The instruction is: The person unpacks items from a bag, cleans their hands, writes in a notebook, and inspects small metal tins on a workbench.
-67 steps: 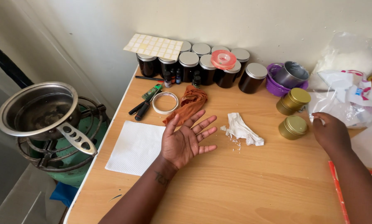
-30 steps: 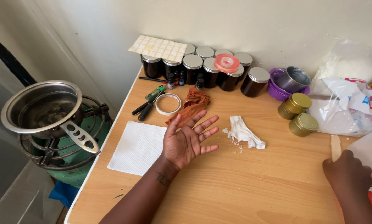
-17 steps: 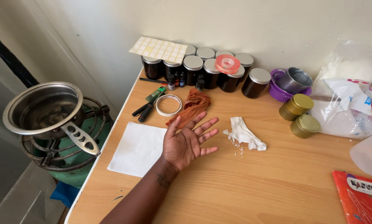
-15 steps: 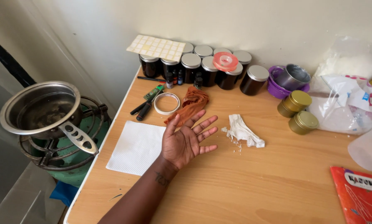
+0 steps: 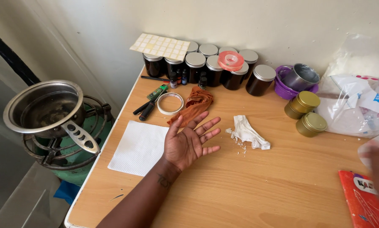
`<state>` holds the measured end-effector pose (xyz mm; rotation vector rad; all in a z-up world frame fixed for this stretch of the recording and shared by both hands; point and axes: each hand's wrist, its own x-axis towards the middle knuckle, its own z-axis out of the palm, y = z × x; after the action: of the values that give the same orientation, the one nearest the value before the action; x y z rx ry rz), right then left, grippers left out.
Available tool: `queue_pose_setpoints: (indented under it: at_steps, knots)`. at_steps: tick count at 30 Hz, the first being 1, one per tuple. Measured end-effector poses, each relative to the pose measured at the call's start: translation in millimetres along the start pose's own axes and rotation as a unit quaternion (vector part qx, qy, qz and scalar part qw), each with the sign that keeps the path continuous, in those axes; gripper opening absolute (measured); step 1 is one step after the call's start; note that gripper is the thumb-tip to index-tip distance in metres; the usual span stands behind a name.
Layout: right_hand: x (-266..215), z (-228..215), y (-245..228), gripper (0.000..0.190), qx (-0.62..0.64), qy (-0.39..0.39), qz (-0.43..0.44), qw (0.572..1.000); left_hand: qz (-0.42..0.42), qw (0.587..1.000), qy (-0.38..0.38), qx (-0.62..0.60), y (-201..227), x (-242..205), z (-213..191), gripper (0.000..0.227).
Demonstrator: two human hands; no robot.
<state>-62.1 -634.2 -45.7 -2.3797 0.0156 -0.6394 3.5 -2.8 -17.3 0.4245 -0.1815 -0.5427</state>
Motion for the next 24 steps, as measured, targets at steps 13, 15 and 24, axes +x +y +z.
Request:
queue_pose_setpoints:
  at_steps: [13,15,24]
  knots:
    - [14,208,-268,0.067,-0.022,-0.217,-0.120,0.968,0.105,0.983,0.114,0.098,1,10,-18,0.065]
    - [25,228,-265,0.080,-0.050,-0.250,-0.109,0.961,0.127,0.976,0.139,0.107,3,12,-20,0.059]
    - [92,269,-184,0.039,0.253,-0.212,0.065,0.942,0.124,0.975,0.162,0.090,4,12,-15,0.057]
